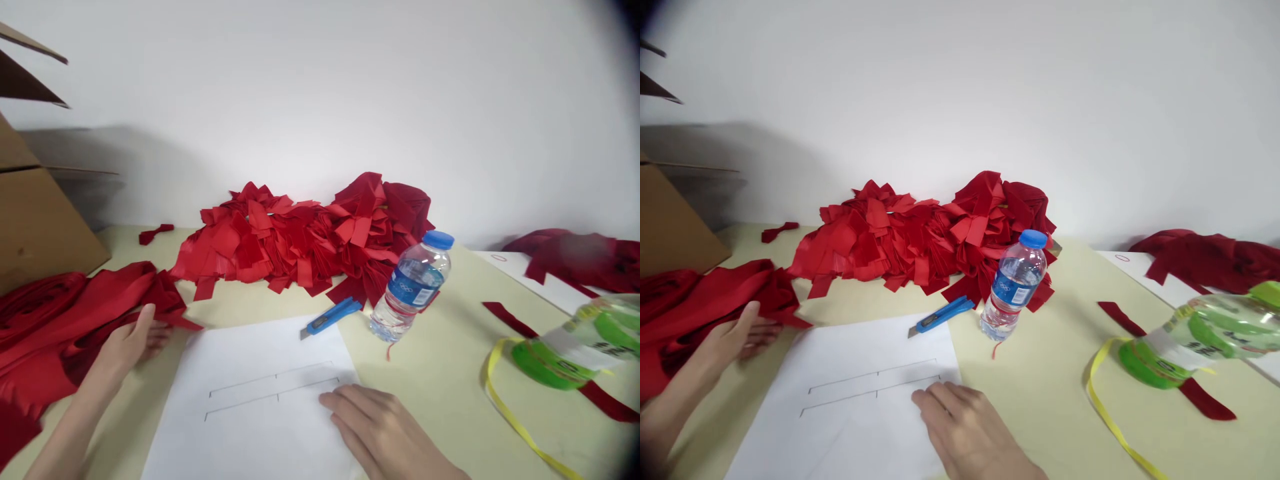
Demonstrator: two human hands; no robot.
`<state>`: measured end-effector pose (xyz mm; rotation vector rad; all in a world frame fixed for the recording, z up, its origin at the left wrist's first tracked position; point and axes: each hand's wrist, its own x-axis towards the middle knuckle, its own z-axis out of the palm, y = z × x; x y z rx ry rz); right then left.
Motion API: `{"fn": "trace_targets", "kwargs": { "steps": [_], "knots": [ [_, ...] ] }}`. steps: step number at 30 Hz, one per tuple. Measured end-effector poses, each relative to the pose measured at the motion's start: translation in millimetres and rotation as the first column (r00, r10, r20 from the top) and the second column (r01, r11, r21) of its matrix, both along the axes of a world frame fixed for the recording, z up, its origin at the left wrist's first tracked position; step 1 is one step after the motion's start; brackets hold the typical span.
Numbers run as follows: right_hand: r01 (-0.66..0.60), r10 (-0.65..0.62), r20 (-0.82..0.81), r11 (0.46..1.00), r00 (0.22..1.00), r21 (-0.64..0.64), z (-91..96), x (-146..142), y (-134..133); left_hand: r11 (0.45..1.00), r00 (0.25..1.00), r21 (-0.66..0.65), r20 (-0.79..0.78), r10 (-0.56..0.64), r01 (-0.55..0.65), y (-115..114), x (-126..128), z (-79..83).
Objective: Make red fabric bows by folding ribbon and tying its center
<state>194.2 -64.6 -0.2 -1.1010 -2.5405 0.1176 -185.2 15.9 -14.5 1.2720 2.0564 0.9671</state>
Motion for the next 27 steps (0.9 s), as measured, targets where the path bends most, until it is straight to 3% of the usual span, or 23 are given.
{"fn": "trace_targets", "kwargs": {
  "steps": [3,8,11,16,17,19,22,24,25,26,27],
  "knots": [
    [0.000,0.000,-0.001,0.997,1.000,-0.075,0.2,0.1,1.8,1.000,0.976,0.022,0.216,0.013,-0.018,2.9,2.8,-6.4],
    [-0.013,0.015,0.010,0.985,1.000,-0.171,5.2,2.0,6.3,0.981,0.931,0.177,0.366,0.015,-0.085,-2.1,19.2,-1.4],
    [-0.022,0.021,-0.011,0.981,1.000,-0.193,12.0,6.0,19.0,0.954,0.903,0.298,0.420,-0.089,-0.044,-4.2,38.9,22.7],
    [0.075,-0.076,-0.146,0.997,0.986,-0.014,34.5,18.4,51.0,0.905,0.809,0.406,0.485,-0.332,0.128,-8.5,73.4,79.9],
    [0.087,-0.089,-0.166,0.996,0.982,-0.017,42.1,20.4,55.6,0.893,0.777,0.399,0.488,-0.398,0.207,-10.0,79.1,89.8],
    [0.135,-0.139,-0.235,0.990,0.962,-0.035,60.1,21.8,60.9,0.816,0.657,0.366,0.485,-0.577,0.447,-13.8,88.9,105.6],
    [0.169,-0.193,-0.390,0.981,0.900,-0.095,84.3,13.2,60.3,0.660,0.518,0.332,0.425,-0.742,0.674,-19.9,102.2,119.7],
    [-0.021,-0.086,-0.460,0.975,0.884,-0.222,90.4,-0.7,57.2,0.498,0.397,0.306,0.337,-0.854,0.812,-23.7,111.1,124.5],
    [-0.185,0.007,-0.496,0.932,0.868,-0.311,89.4,-9.0,55.8,0.417,0.332,0.283,0.304,-0.893,0.864,-25.2,115.1,126.0],
    [-0.357,0.094,-0.541,0.842,0.836,-0.404,85.9,-17.2,54.9,0.355,0.281,0.253,0.284,-0.917,0.900,-26.1,118.5,127.1],
    [-0.497,0.138,-0.586,0.702,0.798,-0.510,80.7,-24.3,54.7,0.320,0.258,0.225,0.266,-0.929,0.920,-26.3,120.8,127.8]
  ]
}}
